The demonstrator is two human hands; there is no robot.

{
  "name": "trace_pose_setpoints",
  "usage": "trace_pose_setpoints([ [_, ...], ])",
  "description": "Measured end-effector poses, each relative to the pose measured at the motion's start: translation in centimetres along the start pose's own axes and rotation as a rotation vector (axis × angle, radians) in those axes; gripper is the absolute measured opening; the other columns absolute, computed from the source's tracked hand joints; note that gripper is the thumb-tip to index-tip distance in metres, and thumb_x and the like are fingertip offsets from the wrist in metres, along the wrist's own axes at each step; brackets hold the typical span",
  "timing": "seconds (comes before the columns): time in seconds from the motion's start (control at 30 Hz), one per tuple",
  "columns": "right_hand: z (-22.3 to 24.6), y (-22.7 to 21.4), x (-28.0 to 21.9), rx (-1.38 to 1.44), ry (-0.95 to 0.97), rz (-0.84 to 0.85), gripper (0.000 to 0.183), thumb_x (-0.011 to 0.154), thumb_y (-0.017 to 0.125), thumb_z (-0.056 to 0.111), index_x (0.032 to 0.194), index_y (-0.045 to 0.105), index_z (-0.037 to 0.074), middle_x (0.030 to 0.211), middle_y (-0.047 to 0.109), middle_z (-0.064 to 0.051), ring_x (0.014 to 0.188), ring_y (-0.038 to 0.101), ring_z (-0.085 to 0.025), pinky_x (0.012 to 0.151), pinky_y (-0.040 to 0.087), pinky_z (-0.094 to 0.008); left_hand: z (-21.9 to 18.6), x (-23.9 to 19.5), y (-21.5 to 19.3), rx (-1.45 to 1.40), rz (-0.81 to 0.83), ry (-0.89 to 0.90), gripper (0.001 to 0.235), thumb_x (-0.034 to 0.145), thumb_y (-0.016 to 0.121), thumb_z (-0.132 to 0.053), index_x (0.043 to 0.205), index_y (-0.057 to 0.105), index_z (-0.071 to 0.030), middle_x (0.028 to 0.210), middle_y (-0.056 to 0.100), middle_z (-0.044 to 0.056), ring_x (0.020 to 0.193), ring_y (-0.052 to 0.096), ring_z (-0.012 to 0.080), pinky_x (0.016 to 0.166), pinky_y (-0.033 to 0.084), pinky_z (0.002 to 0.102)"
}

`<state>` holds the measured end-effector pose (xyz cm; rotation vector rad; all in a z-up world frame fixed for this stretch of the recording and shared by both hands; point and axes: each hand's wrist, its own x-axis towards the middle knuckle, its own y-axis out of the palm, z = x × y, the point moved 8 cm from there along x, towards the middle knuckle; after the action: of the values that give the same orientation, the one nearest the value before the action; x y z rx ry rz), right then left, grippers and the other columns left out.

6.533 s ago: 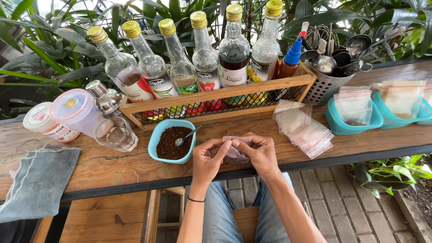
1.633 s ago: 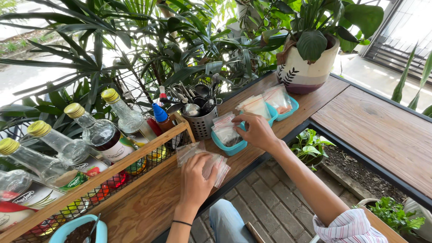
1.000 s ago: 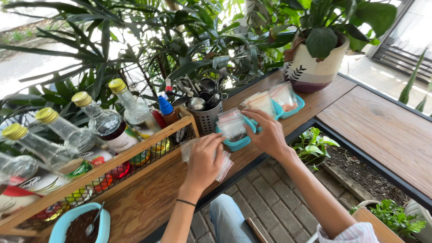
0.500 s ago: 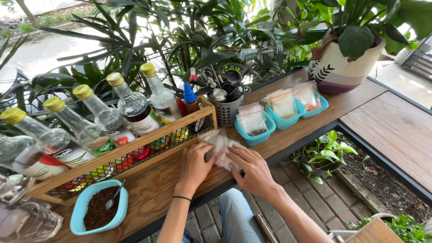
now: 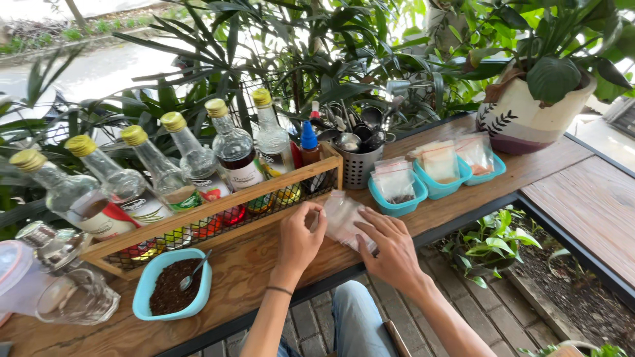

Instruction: The person scoops coffee grounds from a blue container into a small clear plastic bag using a spoon, and then presses the bag closed by hand.

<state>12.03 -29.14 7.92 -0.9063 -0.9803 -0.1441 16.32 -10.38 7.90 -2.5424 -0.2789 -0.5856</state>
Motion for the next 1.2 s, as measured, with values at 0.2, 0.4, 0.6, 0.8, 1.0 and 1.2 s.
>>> trace_pose_setpoints([
  [0.2, 3.2, 0.1, 2.3, 0.489, 0.346, -0.039, 0.017, 0.094, 0.062, 0.009, 0.097, 0.079, 0.012, 0.087, 0.078, 0.001, 0.073, 0.067, -0.008, 0.057, 0.050, -0.022, -0.9, -3.7, -6.7, -0.238, -0.115, -0.083, 0.010, 0.090, 0.069, -0.016, 0.096, 0.073, -0.009, 0.095, 0.082, 0.006, 0.092, 0.079, 0.0154, 0.080, 0.063, 0.028],
  [0.4, 7.5, 11.3, 1.3, 1.249, 1.134, 0.387, 0.041, 0.099, 0.057, 0.033, 0.106, 0.075, -0.004, 0.097, 0.081, -0.018, 0.072, 0.076, -0.025, 0.046, 0.047, -0.029, -1.1, -8.2, -12.2, 0.179, -0.245, 0.259, 0.019, 0.092, 0.069, -0.003, 0.107, 0.079, -0.008, 0.111, 0.079, 0.006, 0.106, 0.076, 0.0197, 0.088, 0.057, 0.033],
  [0.6, 9.9, 17.0, -0.2, 1.394, 1.050, 0.417, 0.026, 0.096, 0.071, 0.024, 0.085, 0.070, 0.001, 0.074, 0.072, -0.011, 0.071, 0.078, -0.024, 0.047, 0.054, -0.026, 1.6, -11.8, -14.3, 0.429, -0.276, 0.375, 0.023, 0.093, 0.068, -0.001, 0.113, 0.077, -0.008, 0.115, 0.076, 0.006, 0.100, 0.073, 0.0230, 0.084, 0.055, 0.037],
  [0.8, 9.8, 17.7, -0.4, 1.385, 1.109, 0.409, 0.030, 0.094, 0.073, 0.023, 0.091, 0.074, -0.007, 0.084, 0.075, -0.017, 0.066, 0.069, -0.017, 0.051, 0.062, -0.032, 2.4, -12.6, -14.4, 0.490, -0.253, 0.403, 0.025, 0.092, 0.072, 0.000, 0.116, 0.076, -0.006, 0.116, 0.075, 0.008, 0.102, 0.072, 0.0237, 0.086, 0.055, 0.037],
  [1.0, 8.2, 19.1, -1.9, 1.374, 1.087, 0.369, 0.018, 0.092, 0.072, 0.007, 0.099, 0.073, -0.010, 0.075, 0.069, -0.016, 0.064, 0.066, -0.018, 0.054, 0.065, -0.038, 2.2, -12.4, -14.2, 0.479, -0.244, 0.403, 0.022, 0.092, 0.070, 0.002, 0.112, 0.076, -0.005, 0.116, 0.075, 0.008, 0.100, 0.072, 0.0240, 0.085, 0.055, 0.037],
  [1.2, 9.2, 17.4, -1.5, 1.257, 0.901, 0.302, 0.012, 0.091, 0.074, 0.006, 0.094, 0.074, -0.005, 0.075, 0.069, -0.009, 0.063, 0.062, -0.012, 0.056, 0.066, -0.031, -1.4, -11.2, -15.4, 0.319, -0.239, 0.303, 0.034, 0.078, 0.059, -0.003, 0.110, 0.072, 0.000, 0.112, 0.071, 0.011, 0.101, 0.065, 0.0283, 0.091, 0.055, 0.041],
])
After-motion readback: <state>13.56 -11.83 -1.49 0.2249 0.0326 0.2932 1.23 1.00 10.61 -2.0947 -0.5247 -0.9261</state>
